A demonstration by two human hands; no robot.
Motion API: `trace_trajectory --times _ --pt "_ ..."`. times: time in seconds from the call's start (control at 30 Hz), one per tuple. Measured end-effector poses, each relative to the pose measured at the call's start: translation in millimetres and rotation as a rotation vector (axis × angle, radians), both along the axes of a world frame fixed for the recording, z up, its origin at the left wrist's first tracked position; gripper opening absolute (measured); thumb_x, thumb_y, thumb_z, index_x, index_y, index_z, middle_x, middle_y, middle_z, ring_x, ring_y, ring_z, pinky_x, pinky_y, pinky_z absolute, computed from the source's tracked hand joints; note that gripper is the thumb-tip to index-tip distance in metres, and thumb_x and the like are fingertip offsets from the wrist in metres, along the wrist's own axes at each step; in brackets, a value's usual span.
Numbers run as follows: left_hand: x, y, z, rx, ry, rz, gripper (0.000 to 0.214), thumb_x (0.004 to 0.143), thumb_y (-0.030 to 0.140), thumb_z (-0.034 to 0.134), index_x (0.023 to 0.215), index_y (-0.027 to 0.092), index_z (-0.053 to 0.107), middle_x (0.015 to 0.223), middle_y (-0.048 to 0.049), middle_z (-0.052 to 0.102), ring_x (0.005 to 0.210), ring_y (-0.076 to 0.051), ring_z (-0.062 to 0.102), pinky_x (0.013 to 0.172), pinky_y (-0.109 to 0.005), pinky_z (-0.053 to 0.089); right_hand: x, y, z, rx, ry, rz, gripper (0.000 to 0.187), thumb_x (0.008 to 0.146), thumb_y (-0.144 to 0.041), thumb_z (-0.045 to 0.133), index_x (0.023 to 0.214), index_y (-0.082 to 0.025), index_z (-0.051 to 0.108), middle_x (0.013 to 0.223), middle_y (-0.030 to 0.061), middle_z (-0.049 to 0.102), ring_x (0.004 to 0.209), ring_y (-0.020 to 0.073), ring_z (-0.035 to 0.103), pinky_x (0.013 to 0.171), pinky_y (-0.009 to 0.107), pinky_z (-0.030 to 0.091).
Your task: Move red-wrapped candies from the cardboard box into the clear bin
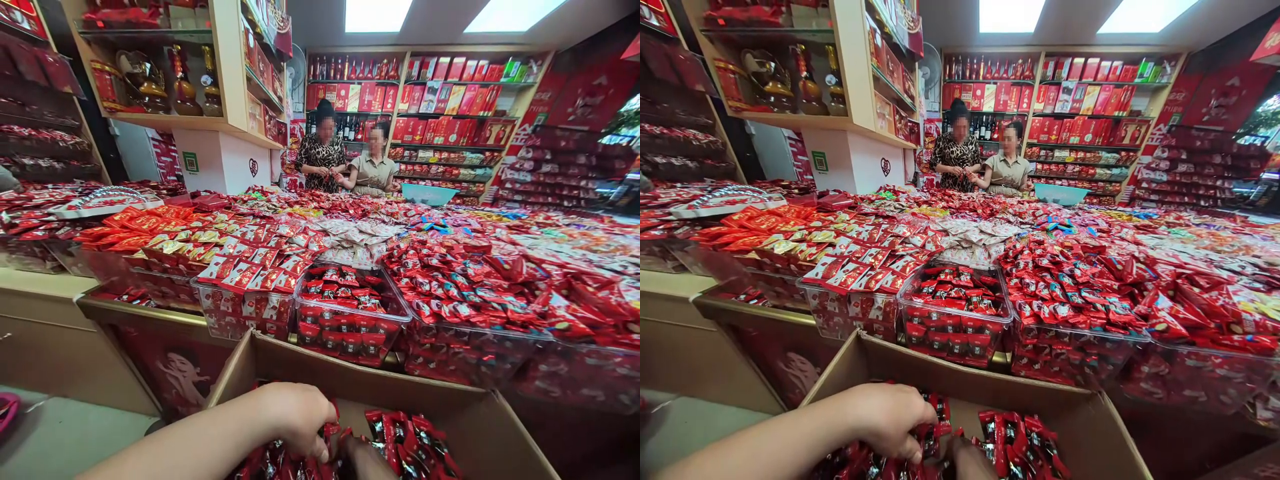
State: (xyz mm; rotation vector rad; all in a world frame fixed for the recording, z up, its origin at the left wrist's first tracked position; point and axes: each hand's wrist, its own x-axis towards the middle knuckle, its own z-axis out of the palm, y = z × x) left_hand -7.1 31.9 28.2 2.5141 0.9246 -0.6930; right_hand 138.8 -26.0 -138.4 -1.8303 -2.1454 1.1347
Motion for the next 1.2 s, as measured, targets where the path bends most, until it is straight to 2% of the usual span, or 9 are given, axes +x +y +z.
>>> trace_trajectory --times 0.17,0.3,0.37,0.5,0.6,0.7,0.83,0.97,1.2 --pt "1.9 -0.3 3.9 0.001 -0.05 0.006 0.038 0.061 0.044 0.055 0.095 0.025 0.059 0.089 -0.0088 0.064 0.078 -0.028 0.059 0.057 -0.034 0.044 0.3 -0.2 0.0 -0.004 -0.105 -0.01 0.046 0.056 -0.03 0.057 0.101 -0.036 0.053 0.111 0.0035 0.051 0.1 0.0283 0.048 0.077 0.033 0.039" --pt "0.5 2.2 4.1 0.01 -0.186 -0.013 0.033 0.066 0.04 0.052 0.094 0.025 0.059 0.084 -0.0065 0.064 0.077 -0.024 0.059 0.059 -0.031 0.044 -0.3 1.5 3.3 0.129 -0.055 0.06 0.03 0.062 -0.024 0.053 0.09 -0.026 0.059 0.101 0.0055 0.057 0.092 0.0254 0.053 0.075 0.03 0.039" --pt "-1.2 3.8 4.5 0.031 -0.268 0.015 0.031 0.069 0.036 0.049 0.095 0.023 0.058 0.086 -0.0064 0.064 0.079 -0.023 0.058 0.063 -0.03 0.044 3.7 3.2 18.3 0.218 0.063 0.018 0.017 0.07 -0.025 0.046 0.078 -0.02 0.06 0.087 0.0058 0.06 0.081 0.0215 0.055 0.07 0.028 0.04" --pt "-2.9 6.4 7.2 -0.001 -0.436 0.112 0.036 0.07 0.035 0.049 0.1 0.017 0.055 0.096 -0.0096 0.061 0.084 -0.023 0.056 0.067 -0.03 0.042 15.1 1.6 66.4 0.165 0.511 -0.114 0.031 0.08 -0.039 0.035 0.066 -0.015 0.051 0.061 0.0022 0.056 0.058 0.0149 0.051 0.054 0.025 0.039" --pt "-0.2 7.6 10.6 -0.154 -0.488 0.127 0.027 0.072 0.037 0.046 0.083 0.015 0.059 0.077 -0.005 0.063 0.067 -0.017 0.057 0.055 -0.023 0.042 19.9 -3.2 98.4 0.013 0.828 -0.172 0.033 0.081 -0.043 0.036 0.075 -0.015 0.05 0.058 0.0008 0.057 0.05 0.0116 0.049 0.05 0.024 0.038" --pt "4.5 7.5 12.8 -0.39 -0.608 0.239 0.027 0.074 0.038 0.044 0.082 0.015 0.057 0.07 -0.0029 0.061 0.06 -0.013 0.055 0.052 -0.02 0.041 21.9 -7.3 115.1 0.008 0.958 -0.196 0.031 0.081 -0.04 0.039 0.075 -0.014 0.052 0.059 0.0011 0.056 0.053 0.0111 0.049 0.053 0.025 0.039" --pt "9.3 6.2 11.6 -0.554 -0.753 0.391 0.031 0.074 0.04 0.046 0.088 0.014 0.056 0.068 -0.0028 0.059 0.058 -0.013 0.055 0.051 -0.022 0.042 24.9 -8.4 120.1 0.049 1.006 -0.244 0.03 0.083 -0.038 0.037 0.072 -0.015 0.052 0.057 -0.0007 0.051 0.057 0.0112 0.048 0.055 0.025 0.039" --pt "12.4 6.4 6.1 -0.567 -0.863 0.44 0.031 0.072 0.04 0.049 0.086 0.013 0.056 0.065 -0.0015 0.056 0.056 -0.011 0.054 0.049 -0.022 0.043 26.8 -7.9 122.5 0.126 0.918 -0.285 0.024 0.079 -0.037 0.046 0.07 -0.016 0.052 0.064 -0.0014 0.049 0.058 0.0102 0.047 0.056 0.024 0.04" --pt "18.7 1.6 4.4 -0.65 -0.938 0.487 0.026 0.071 0.034 0.053 0.086 0.014 0.051 0.064 -0.0003 0.057 0.055 -0.01 0.054 0.049 -0.021 0.042 25.6 -12.8 127.5 0.095 1.013 -0.312 0.017 0.071 -0.029 0.057 0.082 -0.019 0.049 0.074 0.0006 0.057 0.066 0.0131 0.054 0.06 0.026 0.045"
